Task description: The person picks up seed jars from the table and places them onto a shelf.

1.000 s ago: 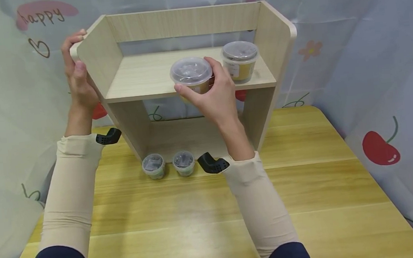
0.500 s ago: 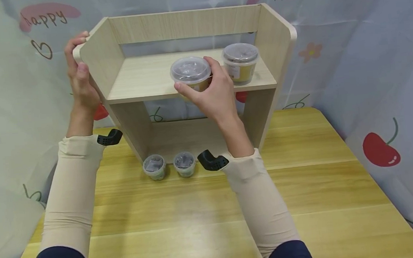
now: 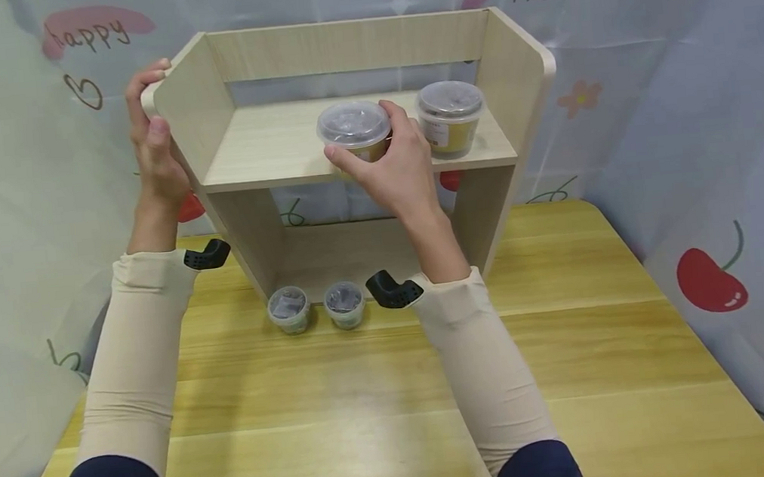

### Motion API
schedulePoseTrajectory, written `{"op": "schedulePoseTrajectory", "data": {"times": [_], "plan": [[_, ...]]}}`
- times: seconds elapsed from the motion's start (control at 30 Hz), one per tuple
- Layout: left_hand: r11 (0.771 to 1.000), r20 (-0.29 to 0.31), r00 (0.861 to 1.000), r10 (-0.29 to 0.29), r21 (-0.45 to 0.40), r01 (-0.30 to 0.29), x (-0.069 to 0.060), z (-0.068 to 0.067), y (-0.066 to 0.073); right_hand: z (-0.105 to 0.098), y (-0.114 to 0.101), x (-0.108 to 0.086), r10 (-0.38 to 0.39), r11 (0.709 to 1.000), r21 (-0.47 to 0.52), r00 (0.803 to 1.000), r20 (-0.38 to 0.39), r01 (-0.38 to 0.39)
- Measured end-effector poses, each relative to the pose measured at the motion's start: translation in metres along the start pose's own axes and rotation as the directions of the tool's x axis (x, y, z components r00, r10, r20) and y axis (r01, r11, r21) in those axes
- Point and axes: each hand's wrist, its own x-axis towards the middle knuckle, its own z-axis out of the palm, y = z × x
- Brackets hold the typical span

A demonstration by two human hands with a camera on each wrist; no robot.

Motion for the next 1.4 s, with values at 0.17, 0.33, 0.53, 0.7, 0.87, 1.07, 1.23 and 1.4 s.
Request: {"op": "schedulePoseTrajectory", "data": {"times": [0.17,0.33,0.53,0.7,0.87,1.07,1.23,1.4], "plan": [[1.000,0.012,1.000,-0.005,0.026,0.004,-0.001,-0.001,-0.004,-0.001,0.000,0.003,0.021,1.000,-0.024,1.000,0.016,-0.021],[0.999,0.017,1.000,0.000,0.042,-0.001,-0.001,-0.001,-0.006,0.000,-0.001,0.006,0.028,0.999,-0.045,0.999,0.028,-0.026],[0.999,0.012,1.000,0.009,0.039,-0.009,0.000,-0.002,-0.006,0.000,-0.004,0.009,0.037,0.997,-0.074,0.998,0.058,-0.033],[0.999,0.030,0.999,0.021,0.044,-0.022,0.000,-0.003,-0.006,0.000,-0.007,0.012,0.069,0.993,-0.102,0.994,0.084,-0.060],[0.998,0.039,0.999,0.026,0.062,-0.028,0.000,-0.004,-0.007,0.001,-0.008,0.015,0.085,0.990,-0.116,0.992,0.094,-0.074],[0.998,0.033,0.999,0.020,0.055,-0.022,0.001,-0.004,-0.008,0.004,-0.008,0.019,0.083,0.991,-0.112,0.992,0.093,-0.072],[0.999,0.033,0.999,0.027,0.031,-0.028,0.001,-0.003,-0.008,0.005,-0.009,0.020,0.099,0.988,-0.131,0.990,0.099,-0.086],[0.999,0.028,0.999,0.034,0.028,-0.035,0.001,-0.003,-0.008,0.006,-0.011,0.021,0.118,0.983,-0.153,0.987,0.106,-0.102]]}}
